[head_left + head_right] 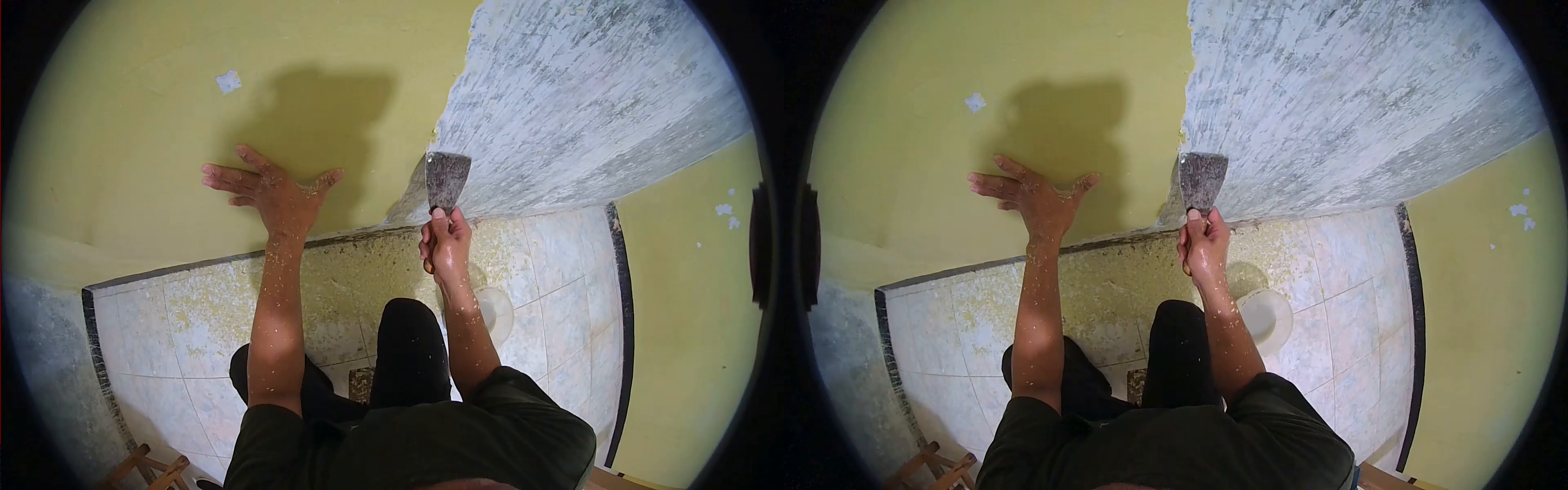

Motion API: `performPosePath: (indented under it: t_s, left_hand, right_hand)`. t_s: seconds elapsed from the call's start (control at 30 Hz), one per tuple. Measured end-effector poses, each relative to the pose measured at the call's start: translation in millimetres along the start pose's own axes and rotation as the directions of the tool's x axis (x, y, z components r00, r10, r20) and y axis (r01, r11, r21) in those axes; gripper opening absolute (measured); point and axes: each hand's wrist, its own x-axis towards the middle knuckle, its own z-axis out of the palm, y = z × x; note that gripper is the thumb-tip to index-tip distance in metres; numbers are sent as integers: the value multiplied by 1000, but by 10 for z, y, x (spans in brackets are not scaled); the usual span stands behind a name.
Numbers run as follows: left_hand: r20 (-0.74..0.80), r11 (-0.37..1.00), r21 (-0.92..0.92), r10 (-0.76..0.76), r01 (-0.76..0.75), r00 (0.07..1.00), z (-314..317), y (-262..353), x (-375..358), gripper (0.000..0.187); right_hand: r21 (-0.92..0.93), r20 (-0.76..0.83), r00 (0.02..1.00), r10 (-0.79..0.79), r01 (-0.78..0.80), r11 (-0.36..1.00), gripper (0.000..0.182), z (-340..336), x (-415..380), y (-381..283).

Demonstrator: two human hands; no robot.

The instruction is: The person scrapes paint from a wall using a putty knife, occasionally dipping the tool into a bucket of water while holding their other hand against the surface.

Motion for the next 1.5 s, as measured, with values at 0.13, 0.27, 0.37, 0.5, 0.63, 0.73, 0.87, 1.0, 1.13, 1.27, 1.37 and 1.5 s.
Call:
performPosePath:
  t_s: [0.13, 0.27, 0.37, 0.5, 0.63, 0.73, 0.87, 1.0, 1.13, 1.27, 1.37, 1.5]
  left_hand:
    - [19, 1000, -11, -10, 11, 1000, 25, -11, -34, 155]
    - [24, 1000, -7, -18, 18, 1000, 10, -11, -10, 155]
    - [4, 1000, -6, 5, -5, 1000, 2, -9, -16, 155]
    - [14, 1000, -4, -14, 14, 1000, 28, -20, -50, 156]
    - [-17, 1000, -13, 21, -22, 1000, -4, -9, 22, 156]
    - [-14, 1000, 15, 20, -20, 1000, 35, -36, -54, 155]
    - [2, 1000, 20, 11, -11, 1000, 14, -23, -8, 155]
    - [16, 1000, 2, -6, 6, 1000, 22, -24, -41, 155]
    - [-12, 1000, 17, 19, -19, 1000, 32, -44, -15, 155]
    - [-20, 1000, 8, 19, -19, 1000, 34, -27, -13, 155]
    - [-7, 1000, 4, 4, -4, 1000, 41, -40, -22, 155]
    - [-19, 1000, 5, 22, -22, 1000, 38, -41, -1, 156]
  right_hand:
    - [14, 36, 999, -15, 14, 1000, 20, 76, 88, -360]
    - [27, 30, 1000, 6, -7, 1000, 19, 20, 17, -132]
    - [-8, 45, 999, 10, -10, 1000, 19, -26, 41, -175]
    - [-11, 60, 998, 1, -1, 1000, 18, -52, 82, -119]
    - [65, 44, 999, 31, -34, 997, 21, -4, 58, -131]
    - [56, 43, 999, -21, 18, 998, 20, 97, 80, -408]
    - [16, 40, 999, 13, -14, 1000, 20, 54, -16, -120]
    - [-10, 26, 1000, -12, 12, 1000, 19, 64, 68, -283]
    - [11, 13, 999, 34, -34, 999, 19, -45, 17, 24]
    - [9, -7, 1000, -17, 17, 1000, 21, 77, 39, -325]
    - [12, 26, 999, -36, 36, 999, 21, 21, 80, -243]
    - [-4, -14, 999, 30, -30, 1000, 19, -20, 15, -212]
